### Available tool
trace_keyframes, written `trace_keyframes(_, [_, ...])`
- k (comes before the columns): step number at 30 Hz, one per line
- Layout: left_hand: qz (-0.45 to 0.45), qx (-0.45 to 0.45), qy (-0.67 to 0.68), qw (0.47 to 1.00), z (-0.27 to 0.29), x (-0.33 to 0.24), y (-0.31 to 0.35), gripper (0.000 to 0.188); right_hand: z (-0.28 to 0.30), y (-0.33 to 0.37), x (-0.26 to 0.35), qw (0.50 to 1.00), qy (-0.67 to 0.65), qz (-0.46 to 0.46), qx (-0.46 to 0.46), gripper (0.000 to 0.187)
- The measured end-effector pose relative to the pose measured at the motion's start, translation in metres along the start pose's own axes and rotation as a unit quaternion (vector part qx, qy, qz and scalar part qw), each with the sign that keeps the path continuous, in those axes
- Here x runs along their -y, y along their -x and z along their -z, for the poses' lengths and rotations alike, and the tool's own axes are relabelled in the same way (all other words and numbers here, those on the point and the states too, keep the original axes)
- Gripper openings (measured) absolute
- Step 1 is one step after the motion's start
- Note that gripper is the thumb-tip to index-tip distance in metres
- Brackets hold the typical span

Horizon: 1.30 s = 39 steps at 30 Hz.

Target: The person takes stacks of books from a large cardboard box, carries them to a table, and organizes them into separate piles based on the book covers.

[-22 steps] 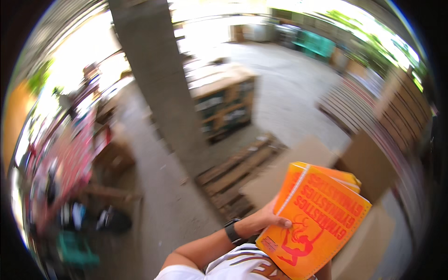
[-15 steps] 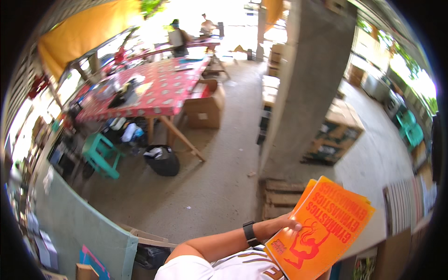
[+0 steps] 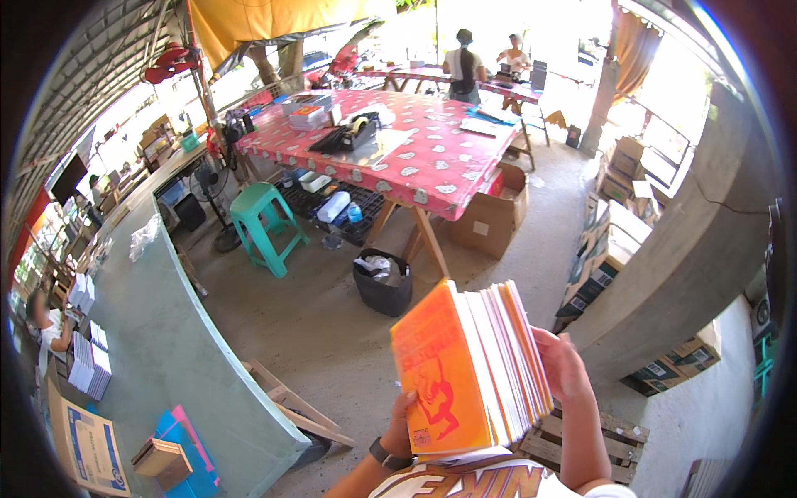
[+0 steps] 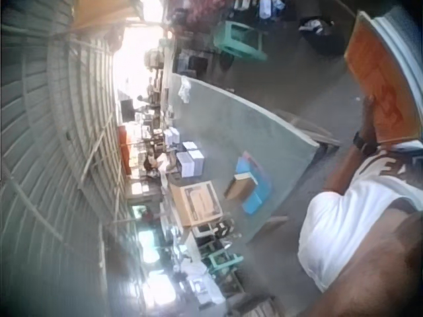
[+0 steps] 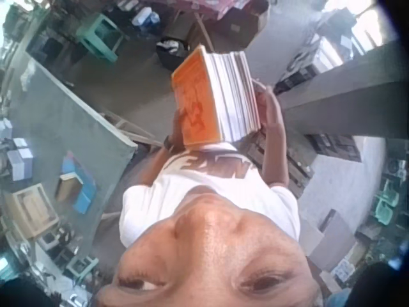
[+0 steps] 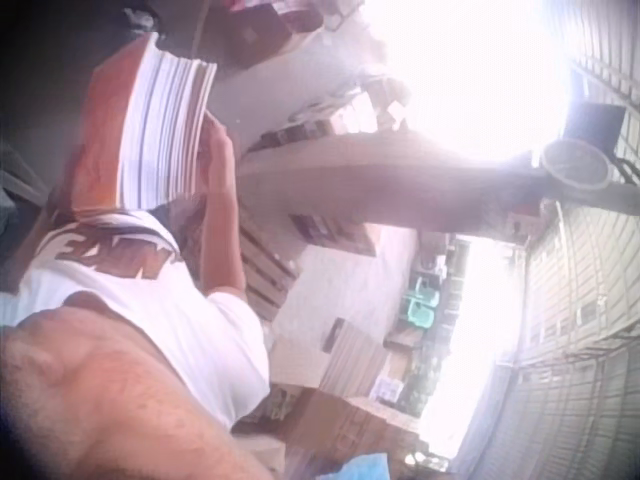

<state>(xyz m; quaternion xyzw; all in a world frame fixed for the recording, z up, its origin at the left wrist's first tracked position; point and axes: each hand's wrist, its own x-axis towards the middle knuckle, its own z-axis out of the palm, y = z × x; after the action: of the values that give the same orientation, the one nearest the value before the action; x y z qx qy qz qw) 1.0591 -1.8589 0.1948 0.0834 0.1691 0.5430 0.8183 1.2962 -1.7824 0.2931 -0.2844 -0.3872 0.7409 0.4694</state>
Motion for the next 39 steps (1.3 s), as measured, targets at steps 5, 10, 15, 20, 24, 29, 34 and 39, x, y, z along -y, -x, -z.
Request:
trace_keyframes(5, [-0.109,-0.063,-0.016,0.992,0.015,-0.072,-0.042,0.059,-0.012,-0.139,-0.038,0.932,0.359,-0.038,0.040,0.083])
trace_keyframes(10, [-0.203,-0.040,-0.062,0.976,0.043,-0.167,-0.080,0.066,-0.043,-0.252,-0.060,0.929,0.365,-0.012,0.054,0.092])
trace_keyframes(15, [-0.299,-0.123,-0.045,0.945,0.059,-0.238,-0.108,0.067,-0.073,-0.372,-0.067,0.933,0.305,-0.132,0.139,0.087])
trace_keyframes(20, [-0.352,-0.131,-0.068,0.924,0.071,-0.314,-0.140,0.069,-0.105,-0.483,-0.105,0.921,0.283,-0.086,0.255,0.086])
trace_keyframes(24, [-0.369,-0.166,-0.068,0.912,0.112,-0.382,-0.167,0.068,-0.138,-0.565,-0.132,0.927,0.242,-0.141,0.248,0.080])
trace_keyframes(29, [-0.332,-0.208,-0.089,0.916,0.139,-0.518,-0.209,0.056,-0.195,-0.672,-0.163,0.960,0.152,-0.126,0.198,0.068])
trace_keyframes(34, [-0.373,-0.241,-0.112,0.889,0.183,-0.648,-0.245,0.048,-0.233,-0.782,-0.181,0.976,0.135,-0.078,0.155,0.071])
trace_keyframes(39, [-0.287,-0.159,-0.091,0.940,0.199,-0.761,-0.298,0.051,-0.256,-0.879,-0.201,0.992,0.066,-0.069,0.085,0.070])
